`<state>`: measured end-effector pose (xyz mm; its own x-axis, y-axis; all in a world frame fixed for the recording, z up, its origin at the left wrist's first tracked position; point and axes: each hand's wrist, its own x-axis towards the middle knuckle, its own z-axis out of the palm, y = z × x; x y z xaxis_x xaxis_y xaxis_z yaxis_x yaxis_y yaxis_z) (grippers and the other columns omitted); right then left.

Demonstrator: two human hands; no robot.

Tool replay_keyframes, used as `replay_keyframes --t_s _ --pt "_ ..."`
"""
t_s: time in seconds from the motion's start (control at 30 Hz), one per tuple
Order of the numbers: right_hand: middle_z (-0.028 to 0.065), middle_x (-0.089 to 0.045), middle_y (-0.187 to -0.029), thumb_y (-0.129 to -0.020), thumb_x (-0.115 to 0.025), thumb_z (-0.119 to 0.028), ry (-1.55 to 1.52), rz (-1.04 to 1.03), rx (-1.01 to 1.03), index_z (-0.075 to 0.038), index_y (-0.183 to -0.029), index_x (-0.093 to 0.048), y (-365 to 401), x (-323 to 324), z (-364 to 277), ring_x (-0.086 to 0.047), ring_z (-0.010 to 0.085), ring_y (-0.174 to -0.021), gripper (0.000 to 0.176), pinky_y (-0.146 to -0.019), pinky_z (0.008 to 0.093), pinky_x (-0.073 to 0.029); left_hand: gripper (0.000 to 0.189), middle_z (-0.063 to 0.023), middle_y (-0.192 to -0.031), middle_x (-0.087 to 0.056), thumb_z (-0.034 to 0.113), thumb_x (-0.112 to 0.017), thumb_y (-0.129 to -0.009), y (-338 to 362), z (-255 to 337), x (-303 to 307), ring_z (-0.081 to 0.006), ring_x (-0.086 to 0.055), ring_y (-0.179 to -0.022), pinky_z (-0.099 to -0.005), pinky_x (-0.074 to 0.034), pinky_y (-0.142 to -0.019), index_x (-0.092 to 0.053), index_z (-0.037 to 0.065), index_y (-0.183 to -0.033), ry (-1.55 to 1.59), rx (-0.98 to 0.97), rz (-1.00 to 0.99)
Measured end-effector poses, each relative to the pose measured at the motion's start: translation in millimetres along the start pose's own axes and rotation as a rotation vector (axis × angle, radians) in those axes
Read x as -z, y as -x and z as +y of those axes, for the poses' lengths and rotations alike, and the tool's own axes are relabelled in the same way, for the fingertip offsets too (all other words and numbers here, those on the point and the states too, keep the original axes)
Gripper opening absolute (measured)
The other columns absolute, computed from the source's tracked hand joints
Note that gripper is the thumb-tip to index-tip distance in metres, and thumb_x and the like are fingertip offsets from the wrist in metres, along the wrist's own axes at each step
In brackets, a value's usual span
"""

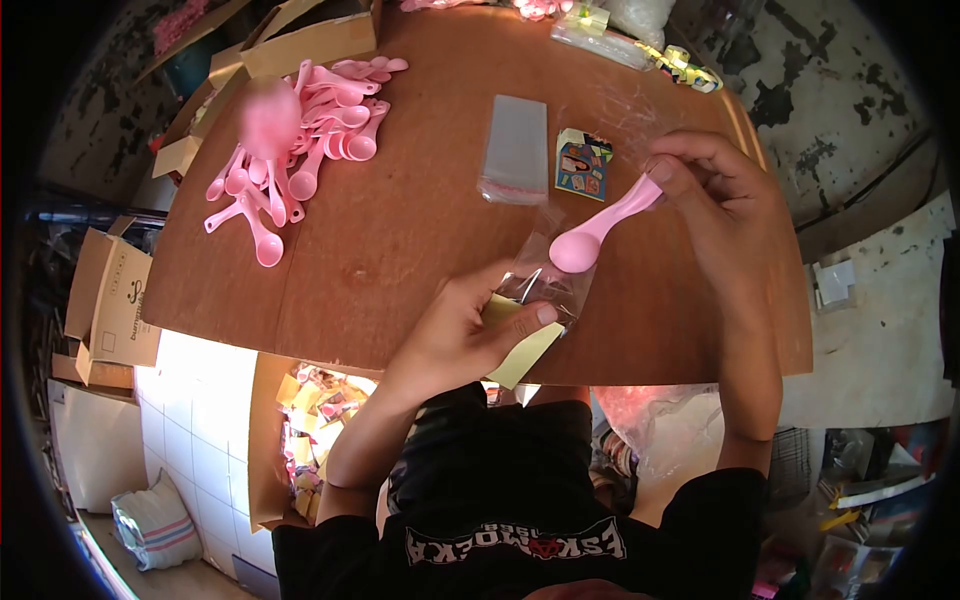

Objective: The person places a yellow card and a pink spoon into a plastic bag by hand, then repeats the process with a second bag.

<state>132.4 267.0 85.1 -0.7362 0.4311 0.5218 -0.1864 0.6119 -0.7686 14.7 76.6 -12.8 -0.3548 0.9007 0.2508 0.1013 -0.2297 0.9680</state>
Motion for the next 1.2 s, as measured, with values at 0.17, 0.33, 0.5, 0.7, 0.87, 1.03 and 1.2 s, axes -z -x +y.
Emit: replay_keyframes --t_s 0.17,0.33,0.5,0.7,0.87,1.03,1.2 --pt "0.0087 -0.069 -0.09 -0.088 -0.067 -0.007 -0.125 0.014 -0.09 0.003 -0.103 -0.066 -1.9 -1.9 1.9 -0.067 0.0119 -0.077 0.018 -0.063 0.022 -0.055 0.031 -0.0086 -0.092 -0.071 0.009 -0.069 -0.087 1.4 -6.6 1.3 -0.0069 -0.063 -0.085 -0.0266 -0.051 -0.076 -0.061 -0.001 -0.116 -0.06 -0.048 -0.001" --pt "0.0096 -0.07 -0.088 -0.087 -0.069 -0.007 -0.073 -0.009 -0.108 0.004 -0.102 -0.066 1.6 -16.8 -8.1 -0.068 0.0119 -0.077 0.019 -0.064 0.0223 -0.056 0.031 -0.0086 -0.094 -0.071 0.01 -0.069 -0.087 1.8 -5.8 -0.7 -0.0081 -0.062 -0.085 -0.0271 -0.05 -0.076 -0.061 -0.001 -0.115 -0.023 -0.04 0.009" --pt "0.0091 -0.07 -0.085 -0.081 -0.074 -0.002 -0.087 -0.002 0.026 0.003 -0.096 -0.066 12.6 -34.9 -7.1 -0.068 0.011 -0.079 0.018 -0.067 0.0216 -0.055 0.035 -0.0089 -0.1 -0.067 0.004 -0.064 -0.09 -0.4 2.5 0.4 -0.0138 -0.063 -0.095 -0.0282 -0.05 -0.086 -0.053 -0.004 -0.122 -0.092 -0.014 0.021" --pt "0.01 -0.064 -0.106 -0.073 -0.078 -0.008 0.271 -0.243 0.292 -0.003 -0.088 -0.071 21.6 -36.1 -3.3 -0.061 0.0233 -0.099 0.017 -0.085 0.0329 -0.048 0.041 -0.0094 -0.108 -0.063 0.0 -0.059 -0.092 1.8 8.0 -2.7 -0.0145 -0.06 -0.105 -0.0295 -0.051 -0.088 -0.045 -0.004 -0.13 0.153 -0.047 0.042" --pt "0.0094 -0.063 -0.1 -0.071 -0.078 -0.006 0.345 -0.143 0.326 -0.002 -0.086 -0.071 22.5 -37.8 -4.2 -0.061 0.023 -0.095 0.017 -0.081 0.032 -0.049 0.053 -0.0133 -0.106 -0.067 0.004 -0.063 -0.09 6.6 6.6 -8.4 -0.0177 -0.066 -0.099 -0.0291 -0.053 -0.079 -0.04 0.002 -0.138 0.145 -0.101 0.076" --pt "0.0075 -0.063 -0.094 -0.068 -0.078 -0.004 0.507 -0.138 0.437 -0.003 -0.085 -0.07 20.3 -38.6 -9.8 -0.061 0.0238 -0.089 0.019 -0.075 0.0324 -0.05 0.059 -0.0174 -0.111 -0.065 0.002 -0.066 -0.086 12.3 28.9 -9.9 -0.0185 -0.067 -0.095 -0.0274 -0.054 -0.074 -0.039 0.0 -0.139 -0.12 0.013 0.082" --pt "0.0034 -0.059 -0.085 -0.067 -0.072 -0.005 0.654 -0.103 0.585 -0.005 -0.076 -0.064 21.1 -42.4 -8.1 -0.057 0.0227 -0.077 0.011 -0.063 0.034 -0.048 0.061 -0.0186 -0.096 -0.069 0.004 -0.068 -0.084 15.4 32.7 -9.6 -0.0213 -0.071 -0.084 -0.0277 -0.056 -0.065 -0.041 0.001 -0.138 -0.263 0.059 0.067"
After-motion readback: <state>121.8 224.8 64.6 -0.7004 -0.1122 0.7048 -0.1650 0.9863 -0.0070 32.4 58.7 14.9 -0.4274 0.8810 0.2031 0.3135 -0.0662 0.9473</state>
